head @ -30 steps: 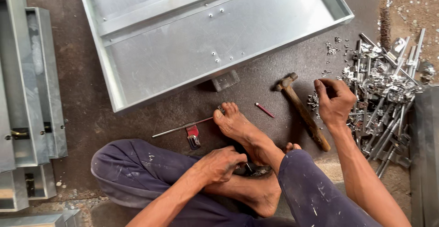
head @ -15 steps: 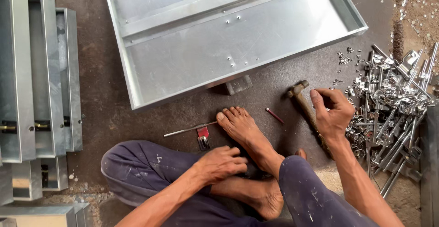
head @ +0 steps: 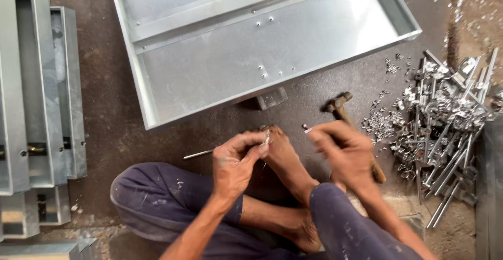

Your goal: The person assembles a metal tray by attaching a sliding latch and other hardware to a metal sheet using a hammer and screws, then flips the tray to hammer the edges.

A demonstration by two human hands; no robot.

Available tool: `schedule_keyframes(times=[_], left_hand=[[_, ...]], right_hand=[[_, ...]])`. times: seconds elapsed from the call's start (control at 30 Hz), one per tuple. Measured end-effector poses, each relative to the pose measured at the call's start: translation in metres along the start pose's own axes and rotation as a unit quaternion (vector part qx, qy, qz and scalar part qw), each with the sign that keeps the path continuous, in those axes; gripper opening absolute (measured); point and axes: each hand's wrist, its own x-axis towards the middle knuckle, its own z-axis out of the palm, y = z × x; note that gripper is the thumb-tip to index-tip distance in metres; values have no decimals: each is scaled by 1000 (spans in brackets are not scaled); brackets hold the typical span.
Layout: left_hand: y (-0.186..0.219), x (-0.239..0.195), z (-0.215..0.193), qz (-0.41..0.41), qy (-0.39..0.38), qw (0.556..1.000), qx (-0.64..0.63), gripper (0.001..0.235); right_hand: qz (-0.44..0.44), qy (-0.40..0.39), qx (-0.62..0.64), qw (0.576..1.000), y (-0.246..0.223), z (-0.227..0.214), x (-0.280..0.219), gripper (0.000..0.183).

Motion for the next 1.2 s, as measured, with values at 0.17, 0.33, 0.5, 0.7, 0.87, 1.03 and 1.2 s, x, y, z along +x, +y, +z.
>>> schedule_keyframes(times=[0.17, 0.33, 0.5, 0.7, 0.87, 1.03, 1.2], left_hand=[[30, 15, 43, -117, 71, 971, -194, 36], [16, 6, 45, -126, 69, 960, -238, 24], [2, 1, 39, -184, 75, 952, -233, 20], [3, -5, 35, -207, 77, 949, -227, 19], [3, -6, 35, -210, 70, 948, -230, 18], [-3, -10, 31, -189, 63, 966, -167, 19], [13, -12, 32, -30, 32, 990, 134, 18]], right_hand=[[-169, -49, -71, 982, -40, 25, 6, 13], [-260, -50, -117, 957, -44, 25, 12, 15], [-180, -101, -125, 970, -33, 24, 12, 15], [-141, -136, -121, 973, -25, 24, 9, 15], [-122, -124, -127, 977, -24, 26, 5, 14], [108, -78, 18, 991, -13, 25, 1, 22], [40, -143, 65, 987, -8, 13, 8, 14]])
